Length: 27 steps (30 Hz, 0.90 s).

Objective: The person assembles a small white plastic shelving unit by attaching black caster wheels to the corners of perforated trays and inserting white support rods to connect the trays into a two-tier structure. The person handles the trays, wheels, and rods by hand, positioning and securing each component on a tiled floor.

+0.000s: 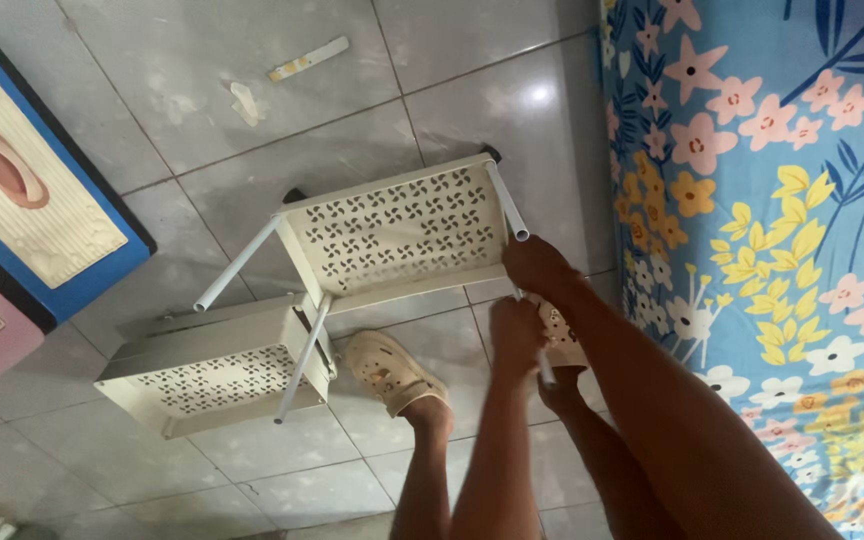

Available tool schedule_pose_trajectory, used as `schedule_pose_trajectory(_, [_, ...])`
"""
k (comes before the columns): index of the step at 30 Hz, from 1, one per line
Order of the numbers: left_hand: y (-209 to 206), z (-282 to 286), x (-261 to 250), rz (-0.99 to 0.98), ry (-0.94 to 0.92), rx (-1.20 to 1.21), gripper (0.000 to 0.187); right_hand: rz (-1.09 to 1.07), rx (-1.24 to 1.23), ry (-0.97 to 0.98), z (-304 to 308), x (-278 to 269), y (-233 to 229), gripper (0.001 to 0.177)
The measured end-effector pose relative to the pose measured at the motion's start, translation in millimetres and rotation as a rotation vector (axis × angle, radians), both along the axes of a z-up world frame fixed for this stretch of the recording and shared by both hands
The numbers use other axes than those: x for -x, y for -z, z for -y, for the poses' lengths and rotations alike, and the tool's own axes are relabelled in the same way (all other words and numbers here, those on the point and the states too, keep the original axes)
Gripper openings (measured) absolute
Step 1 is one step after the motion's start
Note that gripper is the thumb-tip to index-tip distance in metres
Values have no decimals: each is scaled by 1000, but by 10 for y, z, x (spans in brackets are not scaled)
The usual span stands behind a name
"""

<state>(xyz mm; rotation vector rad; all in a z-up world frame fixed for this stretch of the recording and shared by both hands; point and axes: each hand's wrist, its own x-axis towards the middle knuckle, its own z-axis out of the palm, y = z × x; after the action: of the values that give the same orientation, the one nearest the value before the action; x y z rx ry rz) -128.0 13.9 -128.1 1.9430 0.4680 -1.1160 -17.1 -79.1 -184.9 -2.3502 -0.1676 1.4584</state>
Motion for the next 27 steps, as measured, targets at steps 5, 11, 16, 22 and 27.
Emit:
schedule_pose_trajectory(5, [-153, 206, -15, 227, -56, -213, 24, -148, -7, 116, 74, -32, -54, 24])
schedule_pose_trajectory(11, [-209, 62, -437, -479, -592, 58, 29, -52, -91, 54, 134, -114, -42, 24])
schedule_pose_trajectory(16, [-364, -70, -331, -449, -782, 215, 25, -100, -53, 99, 60, -40, -182, 24])
schedule_pose_trajectory(22, [-360, -61, -476, -595, -1085, 309, 16, -105, -38, 104, 32, -50, -314, 24])
schedule_pose_trajectory(27, [-550, -1, -772, -609, -1126, 398, 21, -83, 23, 129, 33, -167, -320, 24])
